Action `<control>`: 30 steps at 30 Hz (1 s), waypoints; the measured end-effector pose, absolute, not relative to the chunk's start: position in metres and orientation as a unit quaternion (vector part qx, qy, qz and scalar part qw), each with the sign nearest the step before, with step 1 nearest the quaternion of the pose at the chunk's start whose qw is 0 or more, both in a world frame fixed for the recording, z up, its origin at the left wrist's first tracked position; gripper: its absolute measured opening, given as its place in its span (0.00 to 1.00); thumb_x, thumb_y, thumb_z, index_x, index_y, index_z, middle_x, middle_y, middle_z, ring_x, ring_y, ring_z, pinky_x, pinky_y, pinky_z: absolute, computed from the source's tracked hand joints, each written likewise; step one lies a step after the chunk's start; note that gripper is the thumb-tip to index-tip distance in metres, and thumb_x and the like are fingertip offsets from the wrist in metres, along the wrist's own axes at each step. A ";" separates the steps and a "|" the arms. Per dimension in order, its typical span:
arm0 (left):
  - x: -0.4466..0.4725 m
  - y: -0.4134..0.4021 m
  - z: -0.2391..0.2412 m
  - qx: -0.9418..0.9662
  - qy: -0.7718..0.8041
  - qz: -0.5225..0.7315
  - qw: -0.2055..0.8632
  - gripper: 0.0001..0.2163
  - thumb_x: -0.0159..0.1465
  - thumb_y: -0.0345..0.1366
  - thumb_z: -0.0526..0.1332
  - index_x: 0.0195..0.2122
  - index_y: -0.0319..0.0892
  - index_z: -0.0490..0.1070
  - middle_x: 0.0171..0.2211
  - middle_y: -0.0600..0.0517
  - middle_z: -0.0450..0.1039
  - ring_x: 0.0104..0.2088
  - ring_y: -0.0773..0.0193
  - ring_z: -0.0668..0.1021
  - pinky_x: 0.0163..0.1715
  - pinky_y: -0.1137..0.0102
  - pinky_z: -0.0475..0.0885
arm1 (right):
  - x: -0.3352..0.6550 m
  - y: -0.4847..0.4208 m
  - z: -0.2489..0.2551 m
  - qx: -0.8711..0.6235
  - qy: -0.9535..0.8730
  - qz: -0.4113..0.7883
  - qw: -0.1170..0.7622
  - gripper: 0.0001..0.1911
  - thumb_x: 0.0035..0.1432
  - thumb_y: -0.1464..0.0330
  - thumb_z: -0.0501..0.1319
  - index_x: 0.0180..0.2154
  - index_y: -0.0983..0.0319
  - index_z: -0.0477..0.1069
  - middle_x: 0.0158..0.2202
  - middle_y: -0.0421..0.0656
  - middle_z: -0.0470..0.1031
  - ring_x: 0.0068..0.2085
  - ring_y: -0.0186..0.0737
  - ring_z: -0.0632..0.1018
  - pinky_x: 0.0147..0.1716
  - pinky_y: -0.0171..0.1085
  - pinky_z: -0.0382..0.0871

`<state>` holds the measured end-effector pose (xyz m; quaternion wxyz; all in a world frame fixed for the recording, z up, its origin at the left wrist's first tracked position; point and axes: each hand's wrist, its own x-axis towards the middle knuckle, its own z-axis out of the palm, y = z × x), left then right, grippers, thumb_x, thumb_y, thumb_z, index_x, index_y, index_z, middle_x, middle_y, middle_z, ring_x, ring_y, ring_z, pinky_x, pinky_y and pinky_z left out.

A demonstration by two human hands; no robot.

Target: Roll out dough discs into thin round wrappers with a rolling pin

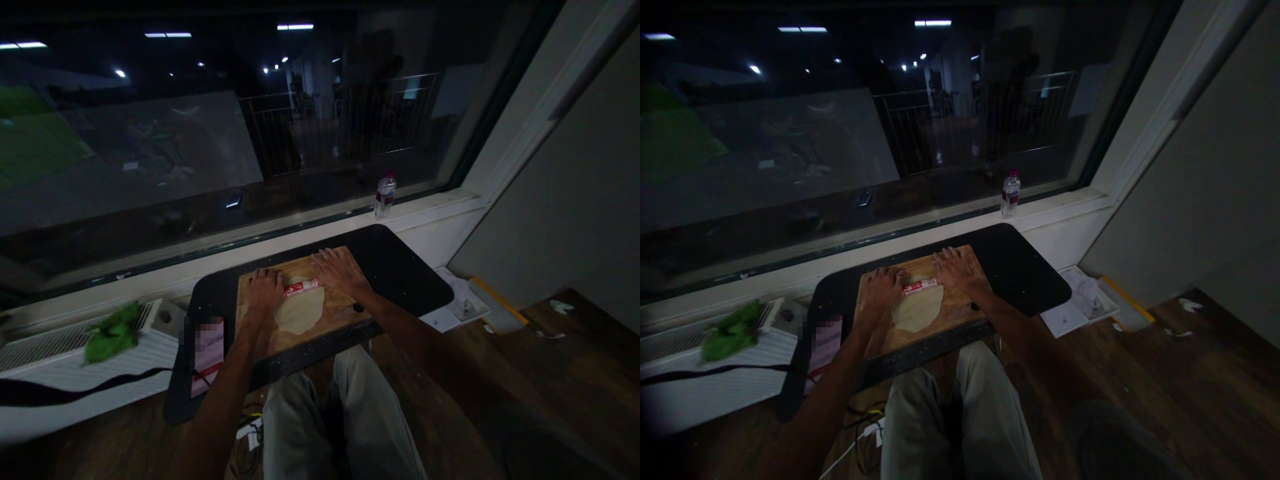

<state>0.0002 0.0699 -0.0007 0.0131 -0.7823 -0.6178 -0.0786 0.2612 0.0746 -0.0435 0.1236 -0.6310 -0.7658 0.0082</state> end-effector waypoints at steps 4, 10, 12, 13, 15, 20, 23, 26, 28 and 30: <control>0.002 0.068 -0.002 -0.785 -0.614 -0.083 0.013 0.22 0.83 0.44 0.50 0.64 0.46 0.81 0.66 0.39 0.80 0.68 0.41 0.77 0.67 0.48 0.72 | 0.258 0.054 -0.049 -0.642 -0.755 -0.011 0.130 0.31 0.83 0.61 0.53 0.80 0.59 0.65 0.80 0.54 0.68 0.80 0.59 0.66 0.81 0.60 0.50; -0.001 0.053 -0.003 -0.798 -0.597 -0.080 -0.007 0.22 0.82 0.40 0.50 0.68 0.46 0.79 0.71 0.40 0.77 0.66 0.42 0.80 0.64 0.48 0.74 | 0.249 0.019 -0.042 -0.642 -0.756 -0.002 0.128 0.30 0.80 0.63 0.55 0.78 0.60 0.69 0.77 0.55 0.72 0.78 0.62 0.68 0.80 0.63 0.53; -0.003 0.045 -0.003 -0.809 -0.581 -0.087 -0.009 0.22 0.81 0.39 0.51 0.67 0.47 0.80 0.73 0.41 0.76 0.68 0.42 0.79 0.65 0.48 0.74 | 0.244 0.005 -0.040 -0.648 -0.749 0.002 0.136 0.30 0.81 0.64 0.53 0.77 0.64 0.70 0.76 0.58 0.73 0.76 0.62 0.70 0.79 0.61 0.57; -0.004 0.041 -0.003 -0.815 -0.573 -0.089 -0.011 0.21 0.81 0.38 0.52 0.66 0.47 0.80 0.73 0.42 0.76 0.68 0.43 0.78 0.66 0.49 0.73 | 0.242 -0.002 -0.039 -0.652 -0.745 0.003 0.144 0.30 0.81 0.64 0.53 0.77 0.66 0.69 0.76 0.60 0.72 0.77 0.62 0.70 0.79 0.61 0.58; -0.005 0.033 -0.004 -0.821 -0.562 -0.094 -0.016 0.20 0.80 0.36 0.53 0.65 0.47 0.80 0.73 0.42 0.76 0.69 0.42 0.77 0.68 0.48 0.71 | 0.238 -0.012 -0.038 -0.655 -0.738 0.007 0.162 0.31 0.81 0.66 0.53 0.77 0.70 0.69 0.76 0.63 0.71 0.78 0.62 0.68 0.79 0.60 0.58; -0.002 0.015 -0.005 -0.817 -0.568 -0.098 -0.022 0.19 0.80 0.36 0.52 0.63 0.46 0.80 0.66 0.40 0.80 0.66 0.43 0.77 0.68 0.48 0.68 | 0.250 -0.013 -0.026 -0.626 -0.748 0.093 0.199 0.26 0.82 0.67 0.52 0.71 0.62 0.77 0.73 0.54 0.77 0.76 0.51 0.73 0.78 0.51 0.64; -0.008 0.007 -0.008 -0.831 -0.545 -0.113 -0.018 0.20 0.83 0.42 0.51 0.64 0.47 0.80 0.67 0.40 0.78 0.67 0.43 0.76 0.69 0.49 0.67 | 0.269 -0.008 -0.014 -0.663 -0.690 0.102 0.273 0.28 0.83 0.69 0.46 0.68 0.62 0.79 0.71 0.53 0.80 0.73 0.46 0.77 0.76 0.46 0.66; -0.020 0.002 -0.013 -0.856 -0.500 -0.129 -0.027 0.19 0.81 0.51 0.60 0.65 0.51 0.79 0.70 0.42 0.75 0.70 0.43 0.73 0.69 0.48 0.67 | 0.287 -0.009 -0.008 -0.695 -0.640 0.105 0.310 0.26 0.81 0.71 0.47 0.66 0.65 0.80 0.68 0.55 0.82 0.70 0.47 0.79 0.73 0.43 0.69; -0.026 0.000 -0.014 -0.868 -0.479 -0.125 -0.039 0.19 0.79 0.51 0.63 0.65 0.51 0.79 0.70 0.42 0.75 0.70 0.43 0.73 0.69 0.49 0.68 | 0.294 -0.011 -0.008 -0.710 -0.622 0.121 0.307 0.24 0.79 0.72 0.51 0.63 0.64 0.82 0.64 0.54 0.84 0.66 0.48 0.82 0.69 0.41 0.73; -0.028 0.000 -0.012 -0.869 -0.478 -0.120 -0.048 0.17 0.81 0.49 0.61 0.64 0.50 0.78 0.68 0.42 0.77 0.68 0.45 0.76 0.68 0.51 0.69 | 0.297 -0.012 -0.009 -0.718 -0.613 0.150 0.292 0.20 0.76 0.73 0.56 0.58 0.62 0.85 0.57 0.51 0.88 0.60 0.48 0.86 0.63 0.40 0.77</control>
